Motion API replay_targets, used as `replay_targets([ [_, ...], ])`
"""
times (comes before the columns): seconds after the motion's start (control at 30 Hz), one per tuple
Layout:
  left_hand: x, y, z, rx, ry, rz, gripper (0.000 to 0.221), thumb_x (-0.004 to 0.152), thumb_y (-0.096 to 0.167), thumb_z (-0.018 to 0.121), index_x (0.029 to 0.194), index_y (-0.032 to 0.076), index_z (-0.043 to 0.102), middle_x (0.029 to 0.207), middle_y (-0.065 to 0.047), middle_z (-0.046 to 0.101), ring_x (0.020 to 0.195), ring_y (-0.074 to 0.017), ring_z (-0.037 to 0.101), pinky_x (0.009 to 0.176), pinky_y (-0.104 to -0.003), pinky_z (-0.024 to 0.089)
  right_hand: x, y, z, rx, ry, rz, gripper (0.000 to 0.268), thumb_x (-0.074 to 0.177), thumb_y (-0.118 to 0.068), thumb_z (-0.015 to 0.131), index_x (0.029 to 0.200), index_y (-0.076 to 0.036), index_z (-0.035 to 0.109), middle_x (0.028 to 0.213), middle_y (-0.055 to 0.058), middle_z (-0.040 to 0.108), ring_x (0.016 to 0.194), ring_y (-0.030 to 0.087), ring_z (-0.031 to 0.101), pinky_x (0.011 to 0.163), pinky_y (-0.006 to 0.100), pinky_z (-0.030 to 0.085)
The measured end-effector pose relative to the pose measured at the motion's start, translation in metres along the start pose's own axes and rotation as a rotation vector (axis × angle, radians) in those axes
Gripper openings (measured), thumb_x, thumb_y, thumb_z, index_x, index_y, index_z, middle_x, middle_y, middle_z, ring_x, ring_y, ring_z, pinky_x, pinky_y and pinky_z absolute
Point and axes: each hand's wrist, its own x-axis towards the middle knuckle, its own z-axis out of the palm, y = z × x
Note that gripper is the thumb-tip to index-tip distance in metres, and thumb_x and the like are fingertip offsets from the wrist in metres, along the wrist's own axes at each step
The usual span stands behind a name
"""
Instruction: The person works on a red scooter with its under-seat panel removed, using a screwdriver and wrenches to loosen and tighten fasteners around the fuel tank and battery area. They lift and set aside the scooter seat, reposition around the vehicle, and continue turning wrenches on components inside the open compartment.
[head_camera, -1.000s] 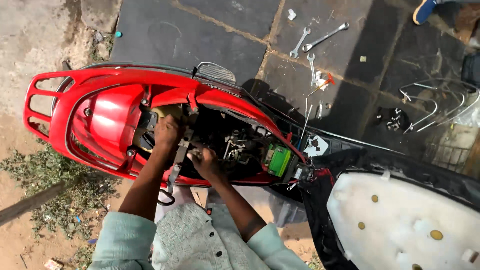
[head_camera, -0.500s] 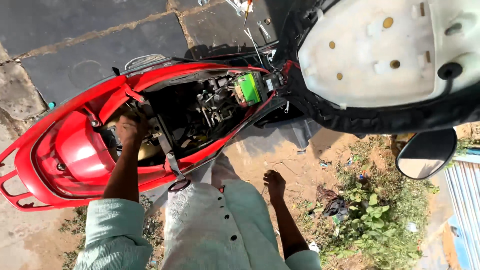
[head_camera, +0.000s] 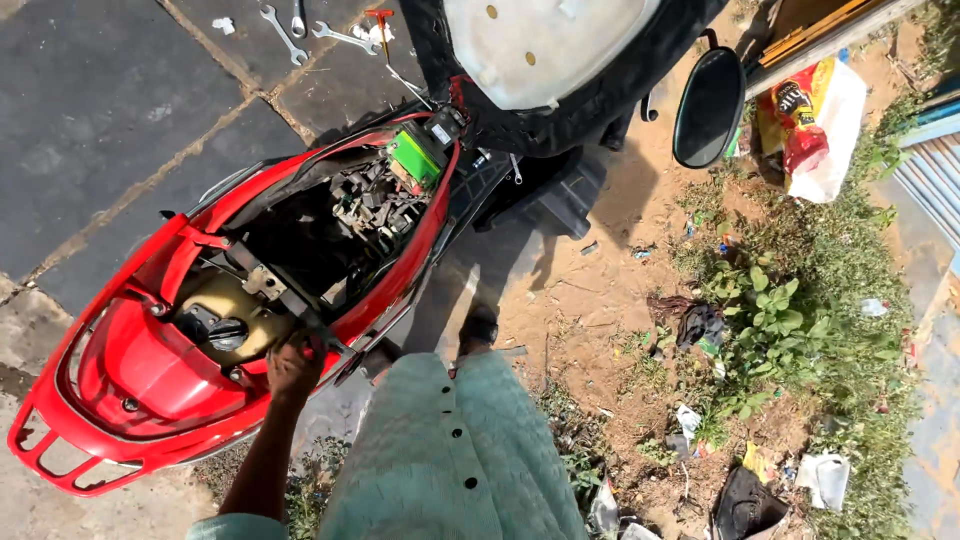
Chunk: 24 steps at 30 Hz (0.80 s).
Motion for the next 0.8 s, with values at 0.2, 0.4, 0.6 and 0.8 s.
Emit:
replay_targets([
  [0.2,-0.039,0.032,0.049,0.169,0.034,-0.109,0.075,0.084,0.024,0.065,0.155,0.006,0.046,0.163,-0.025,0.036,0.154,-0.0467,0.028,0.121,-0.059,0.027,0.221,0.046,0.052,0.036,-0.133,-0.324,0.027,0.098,-0.015,0.063,0.120,-0.006,0.075,0.112,0.015,0.075,0.095,0.018,0.067,0.084,0.036,0.053],
  [0.4,-0.021,0.028,0.070,0.261,-0.175,-0.293,0.057,0.093,0.014,0.049,0.150,0.006,0.050,0.169,-0.025,0.027,0.156,-0.0493,0.023,0.113,-0.062,0.033,0.330,0.075,-0.006,-0.006,-0.054,-0.425,0.033,0.094,-0.009,0.063,0.125,-0.010,0.072,0.119,0.009,0.076,0.104,0.017,0.073,0.090,0.031,0.056],
  [0.6,0.031,0.122,0.092,0.421,-0.481,-0.441,0.046,0.102,0.034,0.051,0.133,0.003,0.066,0.141,-0.026,0.058,0.131,-0.0443,0.055,0.106,-0.058,0.045,0.383,0.113,-0.097,0.016,-0.081,-0.368,0.030,0.093,-0.015,0.068,0.121,-0.009,0.076,0.105,0.011,0.083,0.089,0.016,0.077,0.078,0.031,0.059],
  [0.8,0.079,0.409,0.130,-0.136,-0.069,0.111,0.067,0.088,0.037,0.081,0.138,-0.002,0.061,0.126,-0.026,0.068,0.121,-0.0430,0.063,0.103,-0.050,0.049,0.383,0.044,-0.167,0.121,-0.097,0.048,0.030,0.097,-0.024,0.071,0.123,-0.009,0.074,0.105,0.013,0.080,0.081,0.019,0.073,0.070,0.033,0.058],
])
